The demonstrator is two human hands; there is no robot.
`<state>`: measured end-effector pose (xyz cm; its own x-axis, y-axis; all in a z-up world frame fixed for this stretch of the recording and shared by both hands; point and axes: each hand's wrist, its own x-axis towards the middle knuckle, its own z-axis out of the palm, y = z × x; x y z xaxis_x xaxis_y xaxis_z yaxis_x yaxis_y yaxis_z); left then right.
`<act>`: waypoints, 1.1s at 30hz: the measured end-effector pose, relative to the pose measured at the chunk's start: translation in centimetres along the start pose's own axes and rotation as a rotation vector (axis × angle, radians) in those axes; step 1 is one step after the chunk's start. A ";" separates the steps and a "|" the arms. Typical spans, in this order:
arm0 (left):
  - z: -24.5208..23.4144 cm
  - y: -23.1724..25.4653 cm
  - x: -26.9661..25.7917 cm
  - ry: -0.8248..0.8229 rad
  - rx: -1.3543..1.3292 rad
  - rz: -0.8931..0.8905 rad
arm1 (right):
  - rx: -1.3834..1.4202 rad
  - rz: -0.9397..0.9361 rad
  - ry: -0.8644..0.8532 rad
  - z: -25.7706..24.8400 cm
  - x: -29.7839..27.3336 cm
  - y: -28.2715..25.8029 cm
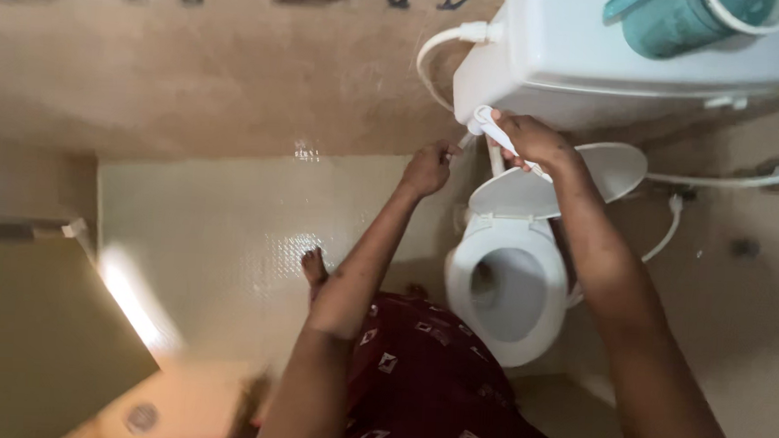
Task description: The person cleans a bathroom floor and toilet by scrubbing with a brush, rinsing with a mug of water, and spraying the area with a handheld bidet hose.
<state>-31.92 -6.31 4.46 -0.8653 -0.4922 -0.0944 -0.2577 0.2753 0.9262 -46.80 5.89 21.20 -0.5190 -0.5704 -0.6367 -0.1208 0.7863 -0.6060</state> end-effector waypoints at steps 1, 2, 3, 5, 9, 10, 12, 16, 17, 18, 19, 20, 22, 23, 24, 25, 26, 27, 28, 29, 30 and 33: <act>-0.5 0.3 0.3 -0.087 -0.011 -0.039 | 0.019 0.008 0.020 0.0 -0.1 0.2; -1.0 0.5 0.4 -0.182 -0.022 -0.085 | 0.056 0.030 0.046 0.1 -0.1 0.6; -1.8 0.4 0.6 -0.227 -0.007 -0.072 | 0.084 0.031 0.063 0.2 0.0 0.9; -3.0 0.0 0.8 -0.272 -0.052 0.016 | 0.152 0.053 0.109 1.6 -0.8 2.5; -2.7 -2.0 2.1 -0.431 -0.024 0.144 | 0.279 0.157 0.160 3.3 -3.3 3.7; -2.0 -2.6 2.3 -0.483 -0.026 0.165 | 0.241 0.190 0.202 3.8 -4.4 4.0; -0.2 -3.2 2.3 -0.573 -0.025 0.201 | 0.332 0.191 0.243 5.0 -6.7 4.3; 3.0 -0.8 0.1 -0.701 -0.067 0.322 | 0.460 0.224 0.396 6.8 -11.9 5.3; 3.5 0.6 -0.6 -0.738 0.034 0.283 | 0.476 0.237 0.423 7.3 -13.3 5.8; 4.2 2.1 -1.6 -0.768 0.033 0.301 | 0.505 0.212 0.504 7.8 -15.0 6.6; 4.9 3.5 -2.7 -0.794 0.063 0.302 | 0.532 0.187 0.585 8.2 -16.6 7.4; 5.8 4.8 -3.8 -0.824 0.092 0.305 | 0.547 0.204 0.616 8.7 -17.9 8.2; 7.8 6.5 -5.7 -0.908 0.092 0.344 | 0.657 0.312 0.854 10.4 -20.5 9.9; 8.7 6.9 -7.0 -0.959 0.093 0.364 | 0.679 0.339 0.883 11.7 -21.8 10.5; 10.0 7.6 -8.3 -0.995 0.085 0.390 | 0.679 0.298 1.000 12.5 -23.3 11.2; 11.1 8.0 -9.7 -1.044 0.070 0.414 | 0.674 0.256 1.118 13.0 -24.8 11.8; 11.8 7.9 -10.9 -1.097 0.059 0.427 | 0.684 0.283 1.150 13.6 -25.9 12.3; 12.7 7.9 -12.0 -1.137 0.055 0.443 | 0.708 0.228 1.284 14.2 -26.7 12.7; 13.4 7.9 -12.9 -1.200 0.040 0.493 | 0.726 0.165 1.415 14.7 -27.5 12.9; 14.1 8.0 -13.9 -1.263 0.023 0.543 | 0.732 0.189 1.448 15.3 -28.3 13.1; 14.5 8.1 -14.7 -1.299 0.025 0.561 | 0.731 0.231 1.558 16.1 -29.0 13.2; 14.9 8.7 -15.9 -1.466 -0.031 0.609 | 0.821 0.277 1.777 18.3 -29.6 12.7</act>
<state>-26.79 16.26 8.55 -0.4831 0.8746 0.0399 0.2602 0.1000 0.9604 -17.51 28.43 23.58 -0.6282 0.7758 0.0599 0.1793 0.2193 -0.9591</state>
